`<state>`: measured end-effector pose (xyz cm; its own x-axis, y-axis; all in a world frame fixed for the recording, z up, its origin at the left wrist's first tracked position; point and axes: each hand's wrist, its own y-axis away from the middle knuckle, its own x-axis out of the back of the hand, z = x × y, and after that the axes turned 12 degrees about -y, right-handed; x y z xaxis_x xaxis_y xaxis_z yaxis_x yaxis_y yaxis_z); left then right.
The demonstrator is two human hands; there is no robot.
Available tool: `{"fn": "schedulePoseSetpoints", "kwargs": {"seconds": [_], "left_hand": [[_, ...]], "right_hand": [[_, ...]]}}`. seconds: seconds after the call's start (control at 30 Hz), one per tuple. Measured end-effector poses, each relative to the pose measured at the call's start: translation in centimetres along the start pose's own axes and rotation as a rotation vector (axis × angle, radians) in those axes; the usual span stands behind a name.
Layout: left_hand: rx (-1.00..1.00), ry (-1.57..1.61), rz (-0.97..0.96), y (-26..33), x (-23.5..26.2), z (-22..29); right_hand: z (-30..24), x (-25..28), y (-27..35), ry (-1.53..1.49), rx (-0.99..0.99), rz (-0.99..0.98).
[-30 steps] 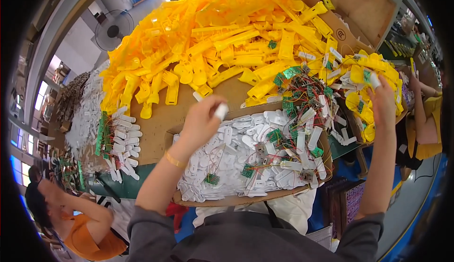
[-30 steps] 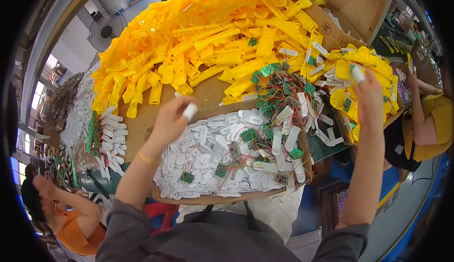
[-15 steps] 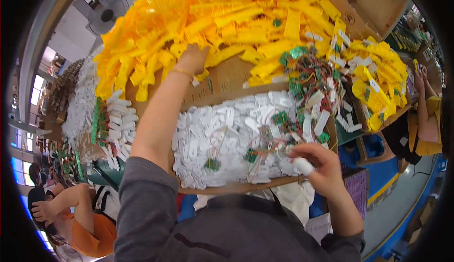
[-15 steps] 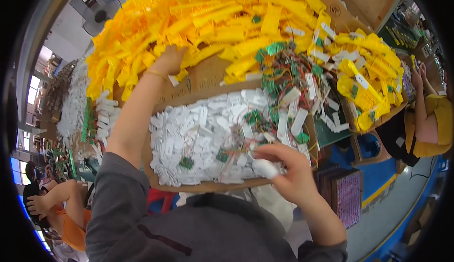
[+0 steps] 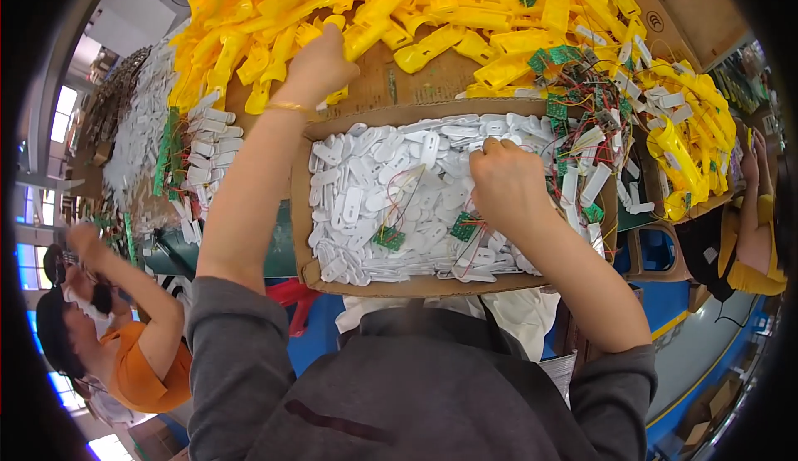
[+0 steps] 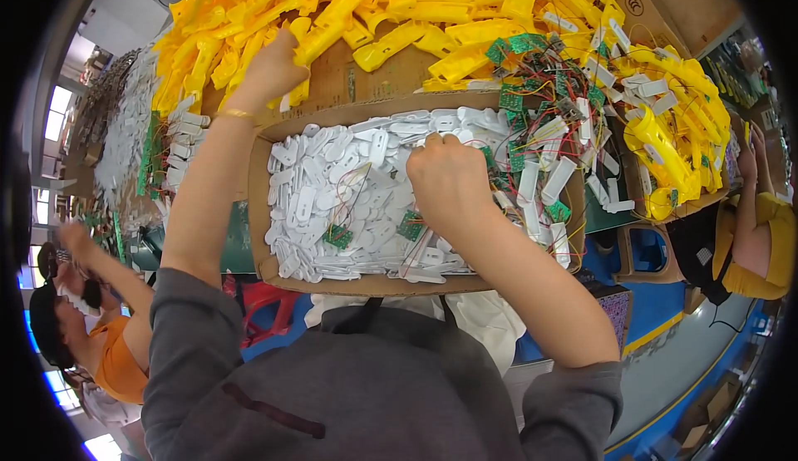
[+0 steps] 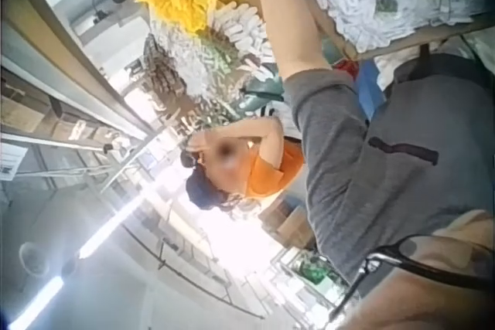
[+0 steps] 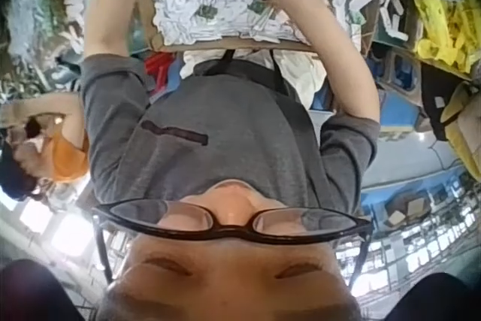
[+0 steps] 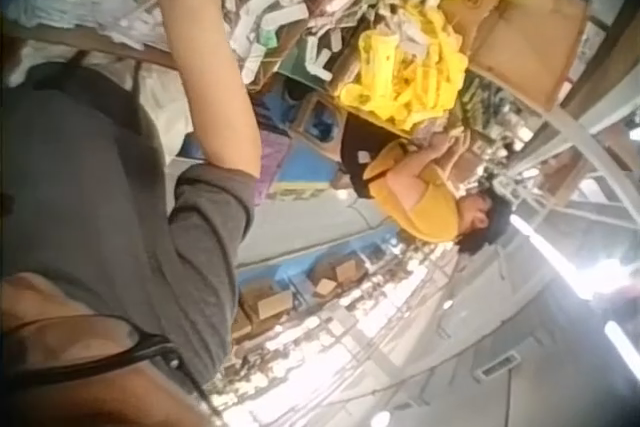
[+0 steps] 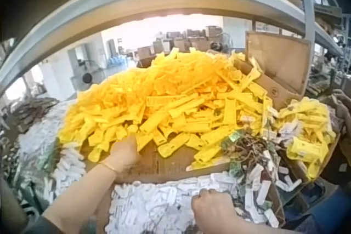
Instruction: Manually assembling yellow plastic housings with internal circuit boards and white cylindrical components on an assembly line.
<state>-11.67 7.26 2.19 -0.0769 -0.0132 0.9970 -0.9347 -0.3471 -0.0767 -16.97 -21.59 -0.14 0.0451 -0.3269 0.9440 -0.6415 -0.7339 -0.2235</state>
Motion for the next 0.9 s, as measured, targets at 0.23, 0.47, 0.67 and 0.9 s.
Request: {"fn": "schedulePoseSetpoints", "kwargs": {"seconds": [0.23, 0.47, 0.67, 0.9], "left_hand": [[0.122, 1.901, -0.366, 15.8, 3.2, -1.1], [0.363, 2.167, -0.496, 23.7, 0.6, 5.7], [0.268, 1.803, -0.469, 24.5, 0.1, 5.9], [-0.059, 1.520, -0.646, 26.6, 0.6, 4.3]], "right_hand": [[-0.5, 1.5, -0.3, -0.273, 0.058, 0.215], [-7.2, 1.4, 2.9, -2.082, -0.725, -0.240], [-7.7, 0.8, 3.7, -2.102, -0.697, -0.217], [-6.5, 2.5, 4.6, -1.809, -0.293, -0.455]]}}
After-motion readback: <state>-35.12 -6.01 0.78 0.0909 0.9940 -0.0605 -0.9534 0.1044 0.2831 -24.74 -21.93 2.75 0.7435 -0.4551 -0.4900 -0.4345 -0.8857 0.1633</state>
